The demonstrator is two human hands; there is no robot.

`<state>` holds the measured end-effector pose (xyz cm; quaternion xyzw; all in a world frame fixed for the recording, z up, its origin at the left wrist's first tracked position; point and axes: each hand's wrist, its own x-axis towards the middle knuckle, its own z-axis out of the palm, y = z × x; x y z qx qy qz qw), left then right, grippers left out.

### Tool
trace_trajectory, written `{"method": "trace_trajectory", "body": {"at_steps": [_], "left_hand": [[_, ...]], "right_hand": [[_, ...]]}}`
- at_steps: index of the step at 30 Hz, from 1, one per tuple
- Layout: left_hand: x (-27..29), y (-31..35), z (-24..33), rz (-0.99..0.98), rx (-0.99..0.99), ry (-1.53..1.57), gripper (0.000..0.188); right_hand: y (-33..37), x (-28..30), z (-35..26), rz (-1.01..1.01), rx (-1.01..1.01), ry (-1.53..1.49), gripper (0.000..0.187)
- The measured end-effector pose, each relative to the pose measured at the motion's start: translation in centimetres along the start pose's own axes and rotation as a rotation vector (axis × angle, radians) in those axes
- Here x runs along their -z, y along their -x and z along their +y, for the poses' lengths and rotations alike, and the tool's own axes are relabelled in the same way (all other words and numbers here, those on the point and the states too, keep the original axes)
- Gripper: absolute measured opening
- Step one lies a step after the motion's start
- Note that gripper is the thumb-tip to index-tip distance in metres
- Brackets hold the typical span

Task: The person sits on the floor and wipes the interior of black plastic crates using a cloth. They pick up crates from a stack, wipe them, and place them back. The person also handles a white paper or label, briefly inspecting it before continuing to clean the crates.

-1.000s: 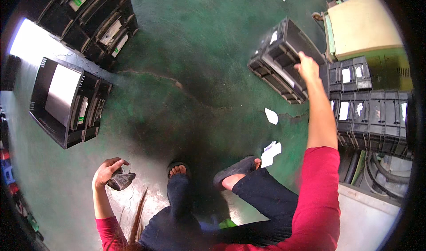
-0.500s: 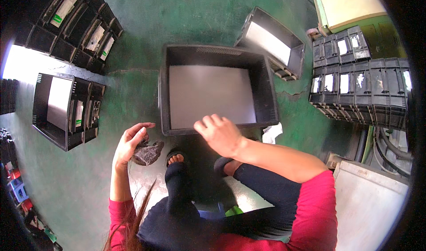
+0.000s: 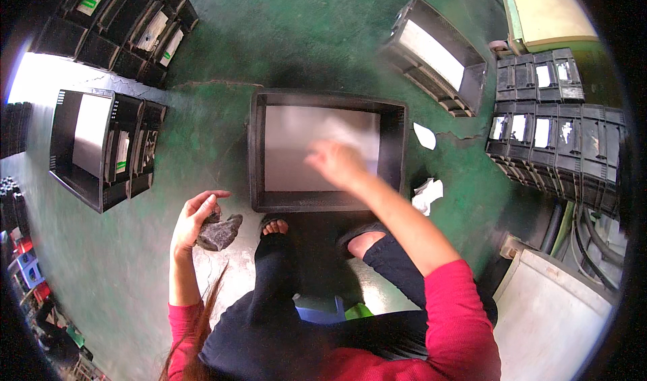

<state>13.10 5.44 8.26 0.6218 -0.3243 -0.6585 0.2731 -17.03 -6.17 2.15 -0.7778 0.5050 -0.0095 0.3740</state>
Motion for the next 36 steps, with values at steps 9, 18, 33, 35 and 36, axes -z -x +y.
{"method": "trace_trajectory", "body": {"at_steps": [9, 18, 33, 35, 36], "left_hand": [[-0.3, 0.2, -0.4, 0.005, 0.043, 0.012, 0.037], [-0.5, 0.3, -1.1, 0.011, -0.001, -0.06, 0.036], [-0.4, 0.3, -1.3, 0.033, 0.053, -0.034, 0.034], [-0.2, 0.4, -1.6, 0.044, 0.029, -0.055, 0.034], [-0.2, 0.4, -1.8, 0.063, 0.047, -0.025, 0.034]], "right_hand": [[-6.5, -1.0, 8.1, 0.104, -0.237, 0.516, 0.038], [0.6, 16.9, 5.5, 0.138, -0.007, -0.028, 0.032], [0.0, 26.9, 14.7, 0.788, -0.188, 0.644, 0.027], [0.8, 20.9, 11.3, 0.763, 0.142, 0.631, 0.02], [1.2, 17.6, 9.4, 0.679, 0.36, 0.641, 0.021]]}}
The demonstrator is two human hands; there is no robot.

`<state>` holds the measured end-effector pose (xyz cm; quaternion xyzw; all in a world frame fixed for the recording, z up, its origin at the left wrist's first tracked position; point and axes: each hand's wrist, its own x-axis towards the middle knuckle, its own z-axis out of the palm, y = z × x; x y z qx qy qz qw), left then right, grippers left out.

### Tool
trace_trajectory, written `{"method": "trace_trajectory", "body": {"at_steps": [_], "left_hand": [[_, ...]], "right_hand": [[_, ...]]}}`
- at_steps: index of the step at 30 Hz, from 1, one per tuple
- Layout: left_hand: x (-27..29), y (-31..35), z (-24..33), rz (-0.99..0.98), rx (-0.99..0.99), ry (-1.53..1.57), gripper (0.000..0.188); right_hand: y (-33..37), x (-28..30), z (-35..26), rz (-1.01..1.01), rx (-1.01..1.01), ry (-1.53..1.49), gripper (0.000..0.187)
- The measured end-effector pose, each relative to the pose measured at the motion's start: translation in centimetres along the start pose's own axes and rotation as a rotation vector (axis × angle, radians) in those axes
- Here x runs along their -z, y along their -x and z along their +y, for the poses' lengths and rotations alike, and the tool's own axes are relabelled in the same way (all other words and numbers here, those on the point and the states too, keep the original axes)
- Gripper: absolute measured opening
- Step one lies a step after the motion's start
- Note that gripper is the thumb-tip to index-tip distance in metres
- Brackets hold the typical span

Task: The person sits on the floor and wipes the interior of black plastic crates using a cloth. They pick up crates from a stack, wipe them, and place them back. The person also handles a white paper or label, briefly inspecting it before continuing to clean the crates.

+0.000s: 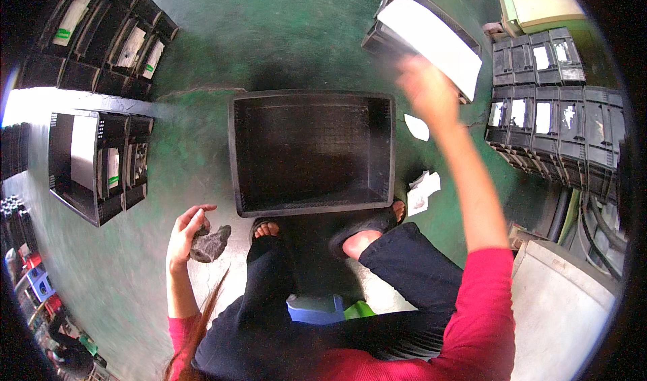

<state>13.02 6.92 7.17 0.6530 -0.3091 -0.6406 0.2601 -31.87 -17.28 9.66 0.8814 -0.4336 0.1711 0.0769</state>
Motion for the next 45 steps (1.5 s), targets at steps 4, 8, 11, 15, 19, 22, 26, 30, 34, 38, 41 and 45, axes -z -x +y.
{"method": "trace_trajectory", "body": {"at_steps": [4, 8, 11, 15, 19, 22, 26, 30, 34, 38, 41, 45], "left_hand": [[0.2, -0.3, -1.2, 0.122, 0.032, 0.208, 0.037], [0.4, -0.5, -2.4, 0.185, 0.083, 0.76, 0.046], [0.7, 0.6, -2.8, 0.168, 0.06, 0.971, 0.051], [0.7, 2.9, -3.1, 0.053, -0.053, 1.093, 0.056], [0.5, 5.0, -4.0, 0.062, -0.109, 1.12, 0.053], [1.0, 6.2, -4.6, 0.093, -0.129, 1.07, 0.045], [1.7, 6.8, -4.8, 0.102, -0.221, 1.059, 0.037], [1.8, 7.1, -4.7, 0.071, -0.184, 1.085, 0.035], [1.0, 7.5, -4.8, 0.184, -0.155, 1.112, 0.036], [0.4, 7.6, -4.5, 0.139, -0.195, 1.15, 0.042], [0.9, 7.6, -4.1, 0.048, -0.186, 1.146, 0.044], [2.4, 8.4, -3.5, -0.003, -0.273, 1.048, 0.043]], "right_hand": [[8.8, -1.6, -14.2, -0.435, 0.127, -0.429, 0.051], [13.0, -0.8, -18.3, -0.595, -0.218, -0.305, 0.028], [11.1, 2.5, -16.4, -0.161, -0.345, -0.472, 0.024], [8.7, 6.8, -11.2, -0.26, -0.949, -0.544, 0.053], [12.4, 4.2, -8.7, -0.204, -1.841, -1.081, 0.054], [19.0, 0.5, -10.7, 0.033, -1.391, -1.809, 0.036], [22.7, -4.0, -12.7, 0.173, -1.251, -1.991, 0.034], [22.8, -6.6, -13.4, 0.223, -1.202, -1.987, 0.033], [22.5, -7.6, -13.8, 0.151, -1.159, -1.909, 0.033], [21.5, -5.9, -14.6, 0.297, -1.257, -2.059, 0.034], [20.3, -3.1, -15.3, 0.267, -1.275, -2.142, 0.035], [19.9, 0.6, -15.5, 0.265, -1.041, -2.138, 0.035]]}}
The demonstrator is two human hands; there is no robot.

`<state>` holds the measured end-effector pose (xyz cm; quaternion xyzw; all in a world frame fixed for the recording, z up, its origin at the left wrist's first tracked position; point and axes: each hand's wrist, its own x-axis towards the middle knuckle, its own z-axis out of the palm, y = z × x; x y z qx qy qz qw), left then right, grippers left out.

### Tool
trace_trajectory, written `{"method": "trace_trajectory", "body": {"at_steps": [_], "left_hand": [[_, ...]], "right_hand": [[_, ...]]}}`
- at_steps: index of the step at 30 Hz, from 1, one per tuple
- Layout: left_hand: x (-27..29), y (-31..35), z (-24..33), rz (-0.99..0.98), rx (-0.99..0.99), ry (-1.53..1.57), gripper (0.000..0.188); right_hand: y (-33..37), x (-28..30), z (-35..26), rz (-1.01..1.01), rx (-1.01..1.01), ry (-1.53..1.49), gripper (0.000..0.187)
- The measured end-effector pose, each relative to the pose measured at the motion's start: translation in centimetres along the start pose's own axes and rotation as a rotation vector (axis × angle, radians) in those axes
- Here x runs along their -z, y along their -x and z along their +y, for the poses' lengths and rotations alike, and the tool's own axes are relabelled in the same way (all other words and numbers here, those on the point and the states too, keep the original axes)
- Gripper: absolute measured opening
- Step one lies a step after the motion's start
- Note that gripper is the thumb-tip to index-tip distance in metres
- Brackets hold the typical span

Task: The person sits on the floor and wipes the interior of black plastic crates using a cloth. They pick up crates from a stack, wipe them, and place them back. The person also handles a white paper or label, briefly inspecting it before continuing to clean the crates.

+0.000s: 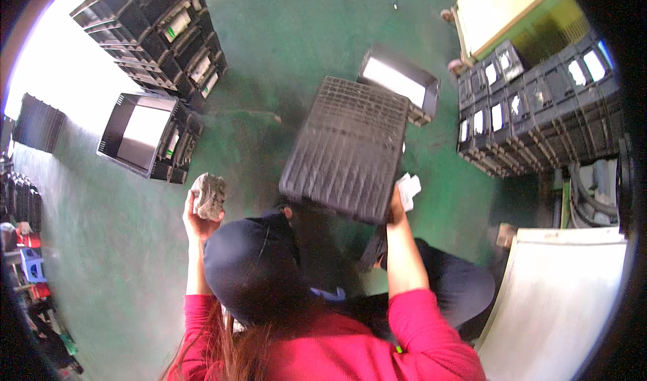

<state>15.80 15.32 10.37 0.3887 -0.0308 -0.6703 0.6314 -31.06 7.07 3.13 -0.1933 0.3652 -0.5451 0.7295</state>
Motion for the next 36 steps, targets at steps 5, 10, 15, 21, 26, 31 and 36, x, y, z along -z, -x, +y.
{"method": "trace_trajectory", "body": {"at_steps": [5, 10, 15, 21, 26, 31, 36], "left_hand": [[-0.1, 0.6, 1.1, -0.165, -0.084, 0.137, 0.042], [-0.9, 1.0, 0.4, -0.04, -0.159, 0.157, 0.036], [-2.0, 2.7, 0.5, -0.04, -0.047, 0.12, 0.035], [-9.3, 2.2, 2.5, 0.064, -0.127, -0.499, 0.022], [-21.5, 0.9, 3.1, -0.586, -0.808, -1.496, 0.036], [-30.3, 1.9, -1.1, -1.138, -1.088, -1.906, 0.045], [-30.6, 0.9, -5.8, -1.136, -1.075, -2.586, 0.058]], "right_hand": [[0.9, 0.7, -3.8, -0.055, 0.16, 0.04, 0.036], [0.1, 0.1, -5.5, 0.191, 0.075, 0.493, 0.037], [0.9, -0.6, -0.9, 0.084, -0.125, 0.142, 0.04], [-2.7, -0.6, -0.4, 0.414, -0.2, 0.087, 0.045], [-8.6, -10.3, -8.7, 0.056, -0.198, 0.388, 0.063], [-9.1, -22.4, -11.1, -0.046, -0.27, 0.739, 0.023], [-10.9, -25.3, -9.3, -0.244, -0.392, 0.862, 0.027]]}}
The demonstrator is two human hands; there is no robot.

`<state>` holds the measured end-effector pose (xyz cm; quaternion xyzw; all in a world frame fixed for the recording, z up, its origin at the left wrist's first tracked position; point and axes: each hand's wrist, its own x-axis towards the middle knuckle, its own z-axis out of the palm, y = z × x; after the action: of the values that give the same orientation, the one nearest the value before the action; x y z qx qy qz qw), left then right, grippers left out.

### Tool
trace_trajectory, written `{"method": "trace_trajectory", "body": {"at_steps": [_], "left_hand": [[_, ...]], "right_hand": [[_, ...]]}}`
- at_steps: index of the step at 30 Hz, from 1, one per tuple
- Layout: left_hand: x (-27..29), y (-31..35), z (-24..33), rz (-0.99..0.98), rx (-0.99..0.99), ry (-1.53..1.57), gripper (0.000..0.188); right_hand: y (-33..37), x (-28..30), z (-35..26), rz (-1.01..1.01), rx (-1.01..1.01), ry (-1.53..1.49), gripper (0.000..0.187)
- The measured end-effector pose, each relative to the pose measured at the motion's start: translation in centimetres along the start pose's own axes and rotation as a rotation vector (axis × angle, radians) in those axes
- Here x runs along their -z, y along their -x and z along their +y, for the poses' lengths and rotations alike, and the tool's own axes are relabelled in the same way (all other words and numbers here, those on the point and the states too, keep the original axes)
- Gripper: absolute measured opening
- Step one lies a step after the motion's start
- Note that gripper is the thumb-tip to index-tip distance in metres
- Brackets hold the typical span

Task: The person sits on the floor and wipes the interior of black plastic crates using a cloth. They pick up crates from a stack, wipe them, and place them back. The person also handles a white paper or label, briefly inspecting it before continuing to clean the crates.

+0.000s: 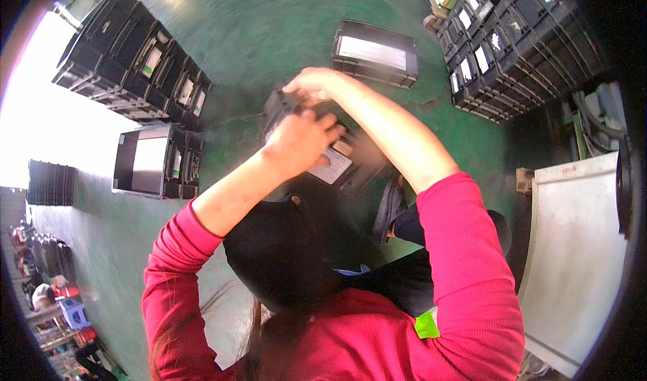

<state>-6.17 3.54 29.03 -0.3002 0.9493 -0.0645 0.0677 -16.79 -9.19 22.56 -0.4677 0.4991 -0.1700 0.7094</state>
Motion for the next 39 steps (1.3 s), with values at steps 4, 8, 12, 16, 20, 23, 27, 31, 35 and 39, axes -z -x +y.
{"method": "trace_trajectory", "body": {"at_steps": [4, 8, 12, 16, 20, 23, 27, 31, 35, 39], "left_hand": [[-2.2, -1.7, -2.7, -0.163, 0.355, -0.094, 0.057], [-3.1, -0.4, -7.0, -0.163, 0.56, 0.12, 0.061], [-3.9, 2.0, -8.5, -0.226, 0.74, 0.268, 0.067], [-4.5, 3.3, -8.3, -0.254, 0.717, 0.35, 0.07], [-5.2, 4.5, -8.3, -0.247, 0.642, 0.42, 0.064], [-5.9, 5.8, -9.1, -0.135, 0.555, 0.552, 0.048], [-6.8, 6.9, -10.1, -0.064, 0.435, 0.633, 0.037], [-6.8, 7.2, -10.8, -0.168, 0.522, 0.718, 0.038], [-6.6, 7.1, -10.8, -0.16, 0.492, 0.691, 0.035], [-6.5, 7.1, -10.8, -0.142, 0.474, 0.7, 0.036]], "right_hand": [[-1.9, 0.7, -1.2, -0.241, 0.143, -0.244, 0.018], [1.3, 1.1, -2.1, 0.681, 0.929, 0.315, 0.027], [6.2, -0.3, 2.5, 0.871, 0.704, 0.219, 0.013], [6.6, -3.4, 8.0, 0.761, 0.785, 0.346, 0.007], [5.5, -6.0, 9.3, 0.677, 1.035, 0.702, 0.011], [5.2, -7.7, 8.7, 0.511, 1.022, 0.78, 0.011], [5.0, -9.2, 8.6, 0.517, 1.066, 0.885, 0.015], [4.7, -9.6, 9.3, 0.553, 1.073, 0.928, 0.026], [4.9, -9.4, 9.3, 0.5, 1.021, 1.035, 0.034], [4.8, -8.7, 8.7, 0.449, 1.078, 1.099, 0.038]]}}
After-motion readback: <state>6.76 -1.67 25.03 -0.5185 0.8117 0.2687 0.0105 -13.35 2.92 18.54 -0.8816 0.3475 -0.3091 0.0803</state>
